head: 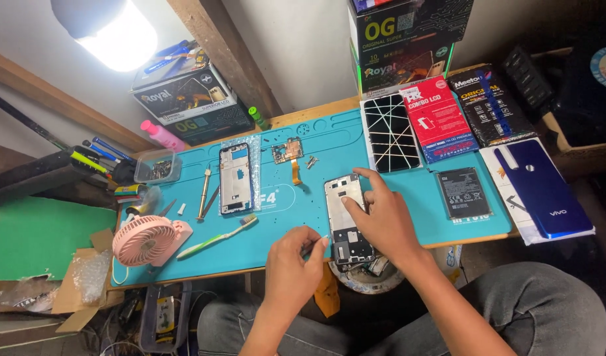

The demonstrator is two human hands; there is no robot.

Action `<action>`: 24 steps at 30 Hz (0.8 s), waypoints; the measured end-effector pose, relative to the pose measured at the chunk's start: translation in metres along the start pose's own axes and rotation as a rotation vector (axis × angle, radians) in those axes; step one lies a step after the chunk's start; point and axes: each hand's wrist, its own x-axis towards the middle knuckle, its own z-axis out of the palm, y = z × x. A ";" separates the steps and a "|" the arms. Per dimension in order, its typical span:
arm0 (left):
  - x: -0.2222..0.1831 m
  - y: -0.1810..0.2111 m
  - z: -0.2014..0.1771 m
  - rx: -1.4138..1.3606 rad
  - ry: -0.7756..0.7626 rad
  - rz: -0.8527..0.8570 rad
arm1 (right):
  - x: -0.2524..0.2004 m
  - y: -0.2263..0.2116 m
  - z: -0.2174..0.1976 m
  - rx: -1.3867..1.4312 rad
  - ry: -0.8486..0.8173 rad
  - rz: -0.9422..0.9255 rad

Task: Cleaning and preparing the internal chassis of a mobile phone for repair using a brush

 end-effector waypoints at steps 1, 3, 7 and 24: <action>-0.005 0.003 -0.001 0.002 -0.002 0.006 | 0.000 0.000 0.000 0.002 0.007 0.000; -0.018 0.007 -0.004 0.000 -0.037 -0.079 | 0.000 0.001 0.001 0.004 -0.012 0.013; -0.011 0.005 -0.007 -0.025 -0.025 -0.075 | 0.001 0.002 0.002 -0.003 0.001 -0.003; -0.019 -0.044 -0.040 0.061 0.229 0.046 | 0.000 -0.002 0.003 0.005 0.069 -0.003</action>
